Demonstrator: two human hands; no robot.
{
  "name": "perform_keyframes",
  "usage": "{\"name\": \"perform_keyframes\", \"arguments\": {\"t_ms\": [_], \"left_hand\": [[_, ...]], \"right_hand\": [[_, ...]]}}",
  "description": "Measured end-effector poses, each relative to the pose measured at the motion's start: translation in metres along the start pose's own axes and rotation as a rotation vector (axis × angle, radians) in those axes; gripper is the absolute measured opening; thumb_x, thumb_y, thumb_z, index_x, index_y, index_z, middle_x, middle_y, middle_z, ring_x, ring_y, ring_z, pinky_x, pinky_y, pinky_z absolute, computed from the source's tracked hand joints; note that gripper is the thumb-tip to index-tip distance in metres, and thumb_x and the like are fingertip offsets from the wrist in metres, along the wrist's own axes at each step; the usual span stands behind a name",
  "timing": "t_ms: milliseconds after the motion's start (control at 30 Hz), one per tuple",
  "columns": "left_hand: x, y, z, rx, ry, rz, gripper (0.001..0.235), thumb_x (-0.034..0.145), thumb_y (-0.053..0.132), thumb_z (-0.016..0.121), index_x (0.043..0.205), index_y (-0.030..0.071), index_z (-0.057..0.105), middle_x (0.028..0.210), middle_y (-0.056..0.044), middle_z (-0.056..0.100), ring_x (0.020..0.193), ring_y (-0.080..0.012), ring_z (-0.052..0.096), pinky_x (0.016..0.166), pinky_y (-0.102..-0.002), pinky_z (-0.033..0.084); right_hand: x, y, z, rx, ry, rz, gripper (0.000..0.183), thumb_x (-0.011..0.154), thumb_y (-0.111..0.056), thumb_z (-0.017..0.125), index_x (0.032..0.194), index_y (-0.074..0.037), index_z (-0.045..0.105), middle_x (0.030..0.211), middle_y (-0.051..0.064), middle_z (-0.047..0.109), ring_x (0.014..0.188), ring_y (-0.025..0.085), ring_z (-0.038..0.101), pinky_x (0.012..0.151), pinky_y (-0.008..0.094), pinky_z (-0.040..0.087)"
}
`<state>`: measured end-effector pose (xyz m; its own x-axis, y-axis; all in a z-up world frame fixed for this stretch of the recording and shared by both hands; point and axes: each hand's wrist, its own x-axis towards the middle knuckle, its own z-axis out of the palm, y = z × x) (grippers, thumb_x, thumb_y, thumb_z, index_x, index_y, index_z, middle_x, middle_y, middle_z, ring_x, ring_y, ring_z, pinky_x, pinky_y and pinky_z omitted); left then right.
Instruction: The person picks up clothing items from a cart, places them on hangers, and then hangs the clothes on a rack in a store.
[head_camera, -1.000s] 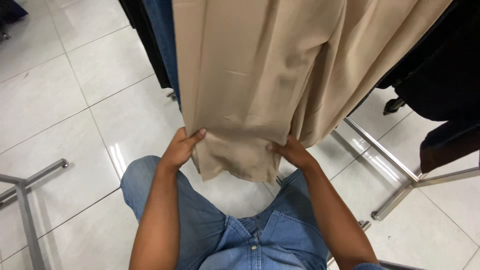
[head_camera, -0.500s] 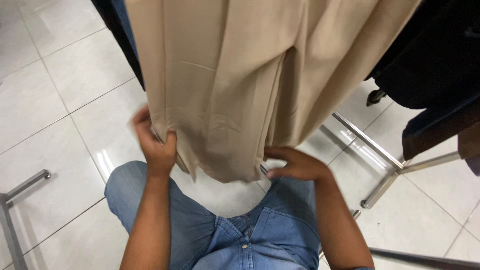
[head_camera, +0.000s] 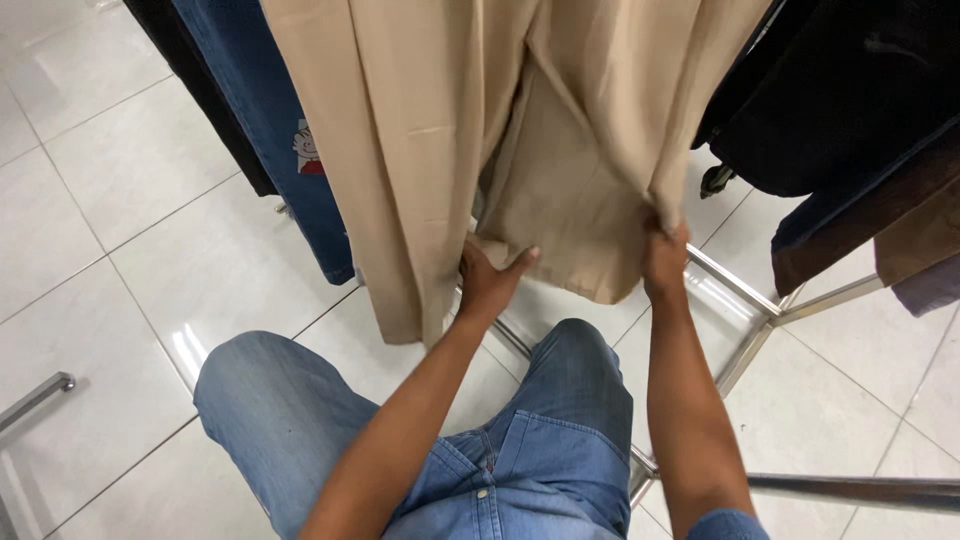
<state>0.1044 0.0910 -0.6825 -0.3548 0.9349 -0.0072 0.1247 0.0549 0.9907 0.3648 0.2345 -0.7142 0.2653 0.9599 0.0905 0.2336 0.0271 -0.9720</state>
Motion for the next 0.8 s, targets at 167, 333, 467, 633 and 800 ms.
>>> {"name": "perform_keyframes", "arguments": {"t_ms": [167,333,467,633,800], "left_hand": [[0.035,0.016,0.014,0.053,-0.009,-0.004,0.077,0.079,0.05,0.081,0.127,0.003,0.042,0.124,-0.019,0.044,0.122,-0.0359,0.045,0.103,-0.052,0.035],[0.078,-0.025,0.02,-0.122,-0.084,0.124,0.026,0.105,0.019,0.053,0.126,0.009,0.066,0.11,-0.014,0.071,0.098,-0.0215,0.066,0.091,-0.041,0.052],[0.044,0.013,-0.006,0.612,-0.047,0.247,0.05,0.112,0.03,0.04,0.144,-0.007,0.049,0.144,-0.028,0.053,0.137,-0.0347,0.05,0.117,-0.048,0.036],[0.039,-0.013,-0.007,0.127,-0.24,0.028,0.079,0.108,0.04,0.043,0.158,-0.014,0.014,0.164,-0.037,0.018,0.155,-0.0446,0.02,0.128,-0.054,0.02],[0.004,0.033,-0.014,0.689,-0.79,-0.077,0.095,0.097,0.058,0.06,0.162,0.0,0.023,0.16,-0.028,0.038,0.147,-0.0403,0.04,0.116,-0.051,0.042]], "right_hand": [[0.008,0.008,-0.002,-0.07,-0.529,-0.159,0.027,0.089,-0.017,0.08,0.114,-0.009,0.076,0.102,0.015,0.074,0.095,0.029,0.069,0.091,0.045,0.052],[0.014,-0.009,-0.015,0.043,-0.422,-0.138,0.009,0.098,-0.022,0.074,0.099,-0.014,0.078,0.078,0.003,0.07,0.067,0.014,0.065,0.065,0.027,0.053],[0.016,-0.007,-0.022,0.083,-0.406,-0.104,0.019,0.095,-0.025,0.08,0.107,-0.011,0.075,0.088,0.007,0.074,0.078,0.017,0.068,0.074,0.037,0.057],[-0.005,-0.022,-0.018,-0.112,-0.473,-0.114,0.033,0.088,-0.004,0.078,0.119,0.002,0.072,0.111,0.025,0.073,0.108,0.039,0.068,0.1,0.056,0.048],[-0.012,0.045,0.005,-0.034,-0.018,-0.062,0.043,0.099,-0.014,0.056,0.14,-0.003,0.057,0.133,0.024,0.063,0.129,0.037,0.057,0.114,0.055,0.037]]}}
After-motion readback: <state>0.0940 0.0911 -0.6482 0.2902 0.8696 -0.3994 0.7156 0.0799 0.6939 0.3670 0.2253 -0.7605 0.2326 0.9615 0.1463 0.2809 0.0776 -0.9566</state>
